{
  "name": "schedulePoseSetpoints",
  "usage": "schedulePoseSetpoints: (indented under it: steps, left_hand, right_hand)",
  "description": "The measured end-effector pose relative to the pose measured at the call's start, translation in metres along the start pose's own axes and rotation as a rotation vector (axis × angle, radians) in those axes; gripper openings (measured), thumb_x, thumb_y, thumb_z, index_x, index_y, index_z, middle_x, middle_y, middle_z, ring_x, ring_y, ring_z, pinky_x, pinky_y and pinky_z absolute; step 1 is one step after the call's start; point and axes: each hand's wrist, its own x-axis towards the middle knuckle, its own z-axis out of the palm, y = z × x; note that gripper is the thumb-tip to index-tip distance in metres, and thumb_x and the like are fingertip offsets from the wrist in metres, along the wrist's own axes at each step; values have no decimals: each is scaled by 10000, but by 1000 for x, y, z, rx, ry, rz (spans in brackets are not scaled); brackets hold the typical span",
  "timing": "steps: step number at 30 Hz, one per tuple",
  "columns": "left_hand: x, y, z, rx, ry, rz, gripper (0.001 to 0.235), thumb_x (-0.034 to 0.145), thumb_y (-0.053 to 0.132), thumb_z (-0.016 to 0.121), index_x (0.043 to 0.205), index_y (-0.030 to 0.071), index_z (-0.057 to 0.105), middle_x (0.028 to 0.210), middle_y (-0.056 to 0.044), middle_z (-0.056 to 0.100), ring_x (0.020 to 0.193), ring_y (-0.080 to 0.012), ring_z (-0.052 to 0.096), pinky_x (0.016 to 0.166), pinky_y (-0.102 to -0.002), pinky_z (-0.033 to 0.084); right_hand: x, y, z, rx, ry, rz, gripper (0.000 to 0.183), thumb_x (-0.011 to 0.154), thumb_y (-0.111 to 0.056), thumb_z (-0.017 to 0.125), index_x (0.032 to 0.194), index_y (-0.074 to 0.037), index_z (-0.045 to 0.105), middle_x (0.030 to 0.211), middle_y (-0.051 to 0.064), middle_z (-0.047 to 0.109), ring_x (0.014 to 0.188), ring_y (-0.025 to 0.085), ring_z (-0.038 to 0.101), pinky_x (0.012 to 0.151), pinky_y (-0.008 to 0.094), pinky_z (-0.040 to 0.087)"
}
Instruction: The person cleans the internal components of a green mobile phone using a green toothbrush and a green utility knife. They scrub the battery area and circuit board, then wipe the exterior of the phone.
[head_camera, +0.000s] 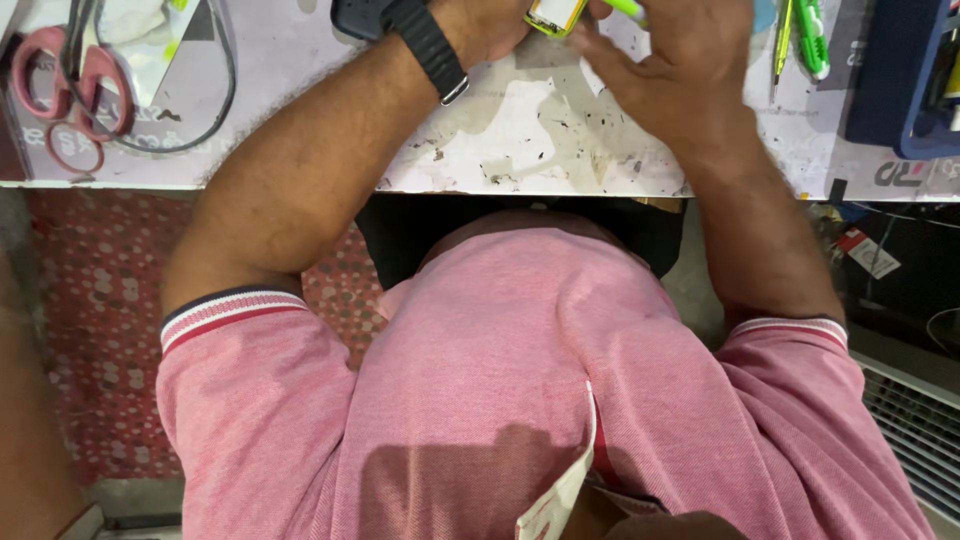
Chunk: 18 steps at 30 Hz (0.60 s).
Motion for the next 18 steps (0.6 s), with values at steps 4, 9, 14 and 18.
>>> schedulePoseSetpoints:
  steps: [4, 9, 14, 18]
  left_hand:
    - [0, -2, 0, 185, 104, -101, 342, 1050, 310, 538, 843, 58, 641, 636, -31, 504, 524, -144, 447, 477, -357, 328]
    - [-2, -1, -3, 494, 110, -202, 364, 1019, 341, 508, 778, 86, 607, 545, -23, 435, 432, -124, 376, 383, -347, 253]
    - [0, 11, 10, -87, 60, 5, 280, 1060, 286, 601, 944, 39, 665, 812, -68, 658, 683, -141, 604, 535, -334, 470]
    - [-1, 28, 21, -343, -75, 179, 315, 1064, 304, 556, 1019, 13, 668, 948, -123, 728, 825, -225, 736, 701, -383, 623]
  right_hand:
    - [8, -1, 11, -106, 48, -59, 540, 889, -89, 910, 1316, -72, 580, 1076, 83, 661, 961, 301, 665, 797, 430, 506]
    - [11, -4, 12, -138, 39, -47, 576, 870, -35, 890, 1341, -72, 561, 1054, 80, 659, 914, 287, 669, 736, 415, 510]
    - [14, -8, 12, -86, 59, -33, 558, 882, 10, 853, 1353, -30, 557, 1117, 67, 681, 912, 265, 704, 722, 369, 567]
    - [15, -9, 11, -79, 51, 48, 456, 924, -20, 909, 1251, -49, 593, 1214, 99, 679, 972, 279, 729, 784, 377, 602]
